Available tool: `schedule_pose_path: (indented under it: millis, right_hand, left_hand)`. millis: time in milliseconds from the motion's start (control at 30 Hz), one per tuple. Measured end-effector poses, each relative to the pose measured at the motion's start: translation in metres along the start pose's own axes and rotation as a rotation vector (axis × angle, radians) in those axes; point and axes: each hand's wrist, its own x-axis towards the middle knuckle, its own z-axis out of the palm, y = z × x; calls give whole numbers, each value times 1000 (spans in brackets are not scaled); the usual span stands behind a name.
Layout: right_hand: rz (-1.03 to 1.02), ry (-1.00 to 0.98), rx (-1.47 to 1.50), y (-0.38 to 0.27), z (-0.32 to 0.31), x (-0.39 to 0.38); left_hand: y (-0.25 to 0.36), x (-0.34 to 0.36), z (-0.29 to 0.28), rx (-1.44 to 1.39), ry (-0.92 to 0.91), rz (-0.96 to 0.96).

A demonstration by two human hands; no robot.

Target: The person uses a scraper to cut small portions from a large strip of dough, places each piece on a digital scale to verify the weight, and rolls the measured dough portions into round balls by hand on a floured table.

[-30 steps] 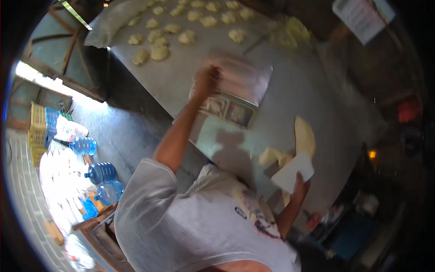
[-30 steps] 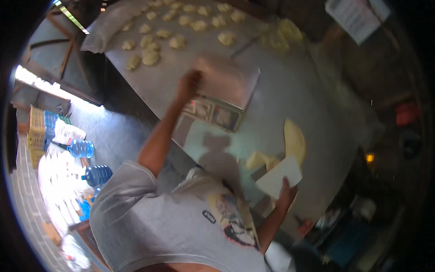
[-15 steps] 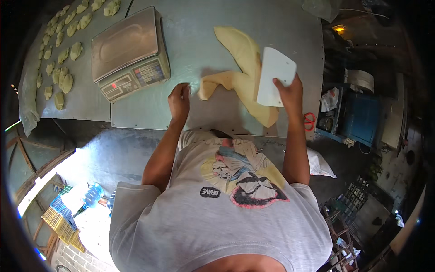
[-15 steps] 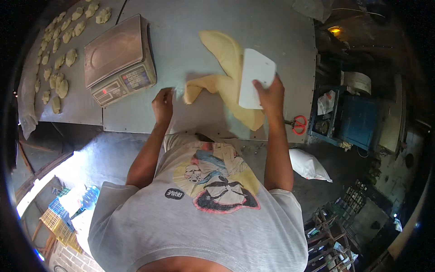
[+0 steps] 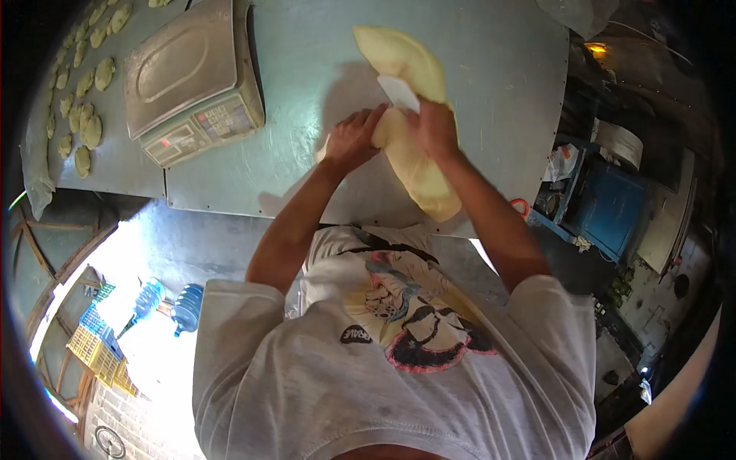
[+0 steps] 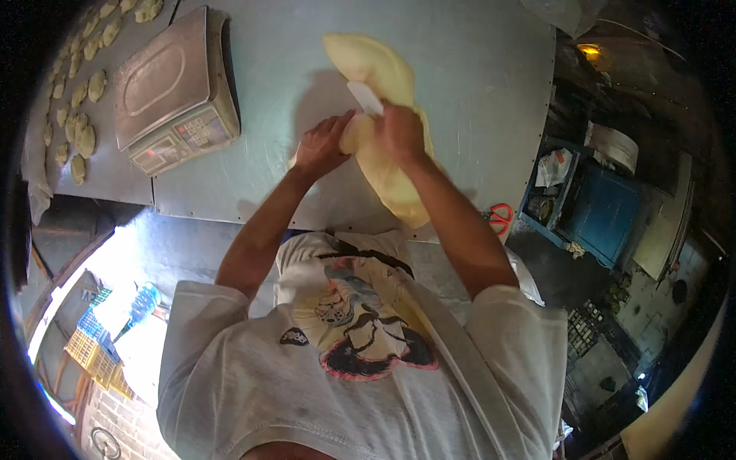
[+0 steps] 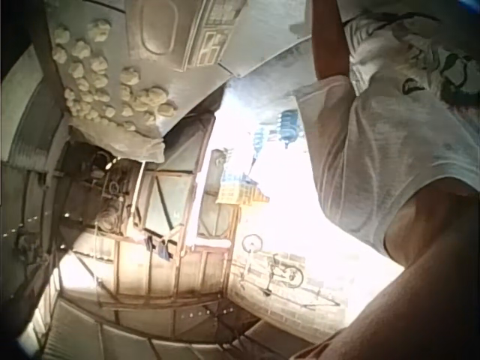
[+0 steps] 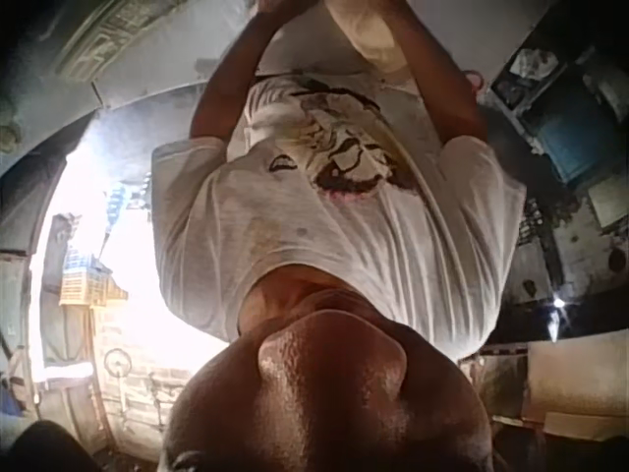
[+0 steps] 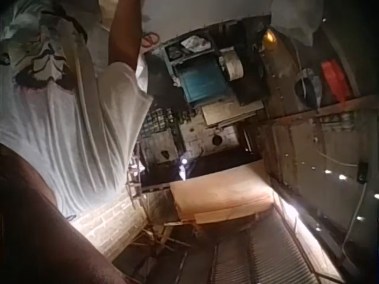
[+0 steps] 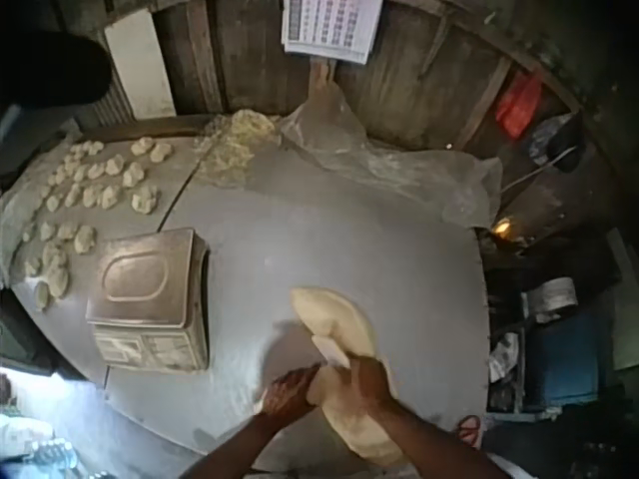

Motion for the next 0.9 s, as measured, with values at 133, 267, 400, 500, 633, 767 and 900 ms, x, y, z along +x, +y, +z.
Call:
schedule_pose_path:
  millis: [133, 267, 400, 500, 633, 767, 900]
  right_hand:
    - [4, 34, 210, 23, 9, 19]
    - [-49, 155, 259, -15, 14, -8]
    - [7, 53, 235, -113, -11, -78]
    - [81, -74, 62, -113, 56, -103]
    - [145, -5, 177, -125, 77, -64]
    - [134, 169, 841, -98, 80, -64]
    - [366, 202, 1229, -88, 55, -123]
  left_hand:
    - [12, -11, -18, -243, -105, -73]
    - [12, -88, -68, 80, -222, -178]
    - [2, -125, -62, 239, -6, -231]
    - [1, -121, -63, 171, 42, -265]
    - [-29, -104, -76, -44, 39, -240]
    - [-68, -40, -189, -107, 536, -202]
    - [-156, 5, -321, 39, 433, -550]
